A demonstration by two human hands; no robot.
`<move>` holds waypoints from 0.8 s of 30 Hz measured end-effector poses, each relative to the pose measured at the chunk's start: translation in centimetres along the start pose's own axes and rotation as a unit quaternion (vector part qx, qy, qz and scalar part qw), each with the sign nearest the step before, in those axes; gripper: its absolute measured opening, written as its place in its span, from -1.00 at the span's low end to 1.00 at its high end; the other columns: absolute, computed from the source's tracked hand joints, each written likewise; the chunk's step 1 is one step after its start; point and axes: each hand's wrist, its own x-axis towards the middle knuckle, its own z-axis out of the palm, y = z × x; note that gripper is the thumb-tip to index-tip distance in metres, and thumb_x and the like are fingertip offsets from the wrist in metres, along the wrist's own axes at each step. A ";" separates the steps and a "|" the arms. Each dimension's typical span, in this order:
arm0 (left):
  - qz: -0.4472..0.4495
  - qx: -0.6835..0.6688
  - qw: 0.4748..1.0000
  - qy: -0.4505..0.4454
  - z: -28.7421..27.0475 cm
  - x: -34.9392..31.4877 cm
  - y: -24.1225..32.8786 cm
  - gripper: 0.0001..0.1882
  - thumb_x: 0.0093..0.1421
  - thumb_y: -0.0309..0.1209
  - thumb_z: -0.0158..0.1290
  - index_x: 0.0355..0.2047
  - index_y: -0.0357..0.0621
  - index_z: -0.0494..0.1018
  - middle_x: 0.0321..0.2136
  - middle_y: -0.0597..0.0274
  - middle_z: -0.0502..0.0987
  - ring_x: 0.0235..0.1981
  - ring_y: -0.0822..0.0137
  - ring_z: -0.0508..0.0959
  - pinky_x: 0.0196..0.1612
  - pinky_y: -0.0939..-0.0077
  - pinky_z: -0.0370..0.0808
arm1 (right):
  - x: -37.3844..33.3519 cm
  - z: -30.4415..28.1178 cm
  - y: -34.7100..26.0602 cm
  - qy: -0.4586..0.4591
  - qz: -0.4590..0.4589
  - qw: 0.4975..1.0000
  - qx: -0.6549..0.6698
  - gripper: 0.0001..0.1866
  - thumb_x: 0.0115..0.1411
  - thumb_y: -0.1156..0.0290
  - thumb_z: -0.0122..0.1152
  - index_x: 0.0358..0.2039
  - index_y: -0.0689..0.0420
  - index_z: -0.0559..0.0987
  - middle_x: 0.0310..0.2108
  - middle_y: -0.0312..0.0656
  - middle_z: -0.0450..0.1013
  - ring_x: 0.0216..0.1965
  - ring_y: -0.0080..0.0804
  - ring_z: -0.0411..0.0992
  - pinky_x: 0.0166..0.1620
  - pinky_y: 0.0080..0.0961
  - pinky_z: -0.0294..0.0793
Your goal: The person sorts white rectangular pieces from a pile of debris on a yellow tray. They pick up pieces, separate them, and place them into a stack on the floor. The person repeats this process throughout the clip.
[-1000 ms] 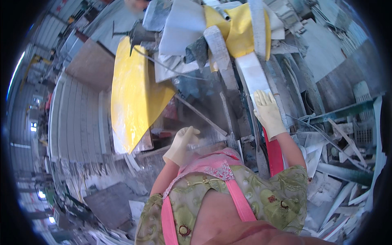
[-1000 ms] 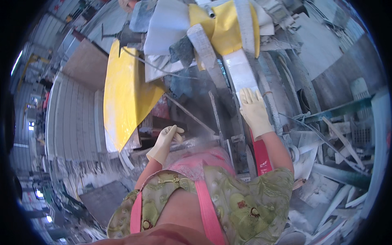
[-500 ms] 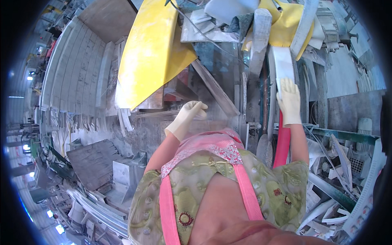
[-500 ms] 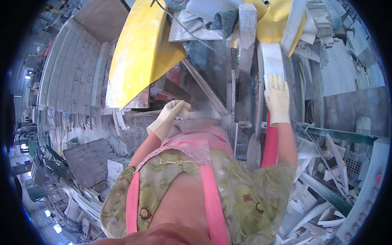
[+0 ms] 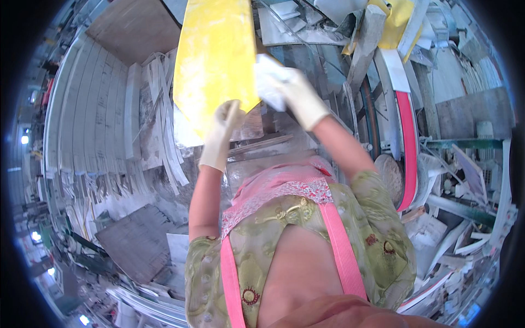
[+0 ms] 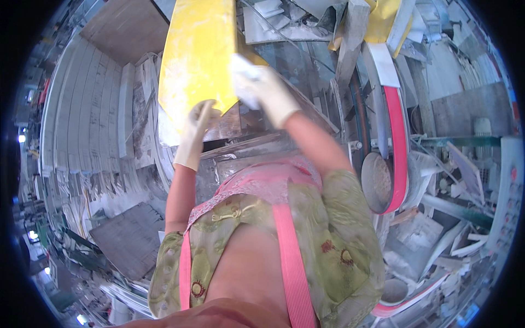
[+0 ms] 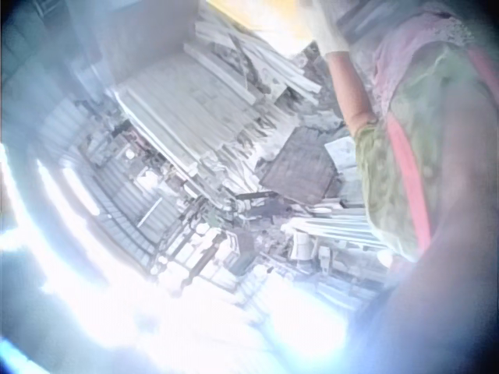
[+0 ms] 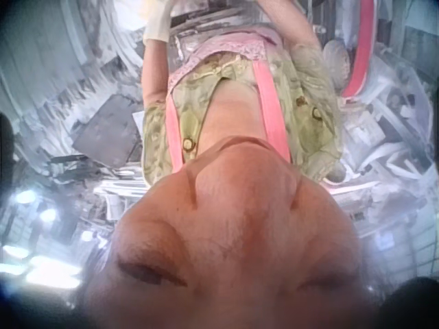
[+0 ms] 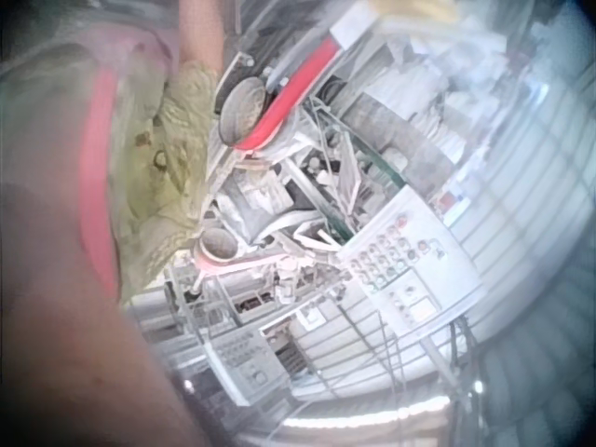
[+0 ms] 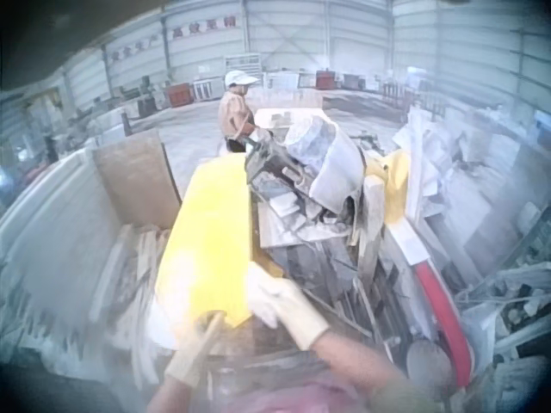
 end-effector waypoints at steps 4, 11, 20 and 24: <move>0.007 0.097 0.994 0.058 -5.2 1.7 2.4 -0.28 0.38 0.15 -0.09 0.16 -0.31 0.43 -0.18 -0.03 0.59 -0.17 0.28 0.62 -0.10 0.47 0.55 | 4.6 12.3 5.8 0.120 -0.035 0.959 -0.256 -0.52 0.23 0.12 0.32 0.09 0.10 0.58 -0.19 0.00 0.63 -0.19 -0.08 0.61 -0.11 -0.24 0.57; 0.024 0.093 0.985 0.146 -4.1 3.6 -1.5 -0.24 0.29 0.07 0.06 0.01 -0.59 0.41 -0.14 -0.19 0.56 -0.11 0.15 0.59 0.02 0.40 0.47 | 2.1 13.3 7.3 -0.086 -0.008 0.882 -0.463 -0.29 0.17 0.06 0.31 0.29 -0.01 0.35 -0.18 0.01 0.58 -0.03 0.01 0.53 0.04 -0.17 0.51; -0.009 0.072 0.988 0.139 -4.0 7.8 -5.5 -0.33 0.29 -0.14 0.07 0.18 -0.51 0.26 -0.01 -0.20 0.49 -0.05 0.02 0.61 -0.11 0.21 0.62 | -2.2 -5.3 1.2 -0.001 -0.113 0.874 -0.473 -0.55 0.25 0.01 0.19 0.03 -0.01 0.65 -0.11 0.02 0.56 0.00 0.01 0.48 0.07 -0.16 0.46; -0.002 0.002 0.991 0.137 -5.0 6.2 -4.9 -0.35 0.31 -0.14 0.05 0.23 -0.35 0.19 0.03 -0.13 0.48 -0.04 -0.02 0.62 -0.15 0.11 0.70 | -6.0 -20.0 -1.7 0.173 -0.106 0.864 -0.462 -0.53 0.25 0.02 0.01 -0.10 0.10 0.67 -0.16 0.08 0.60 -0.10 0.10 0.55 -0.02 -0.14 0.51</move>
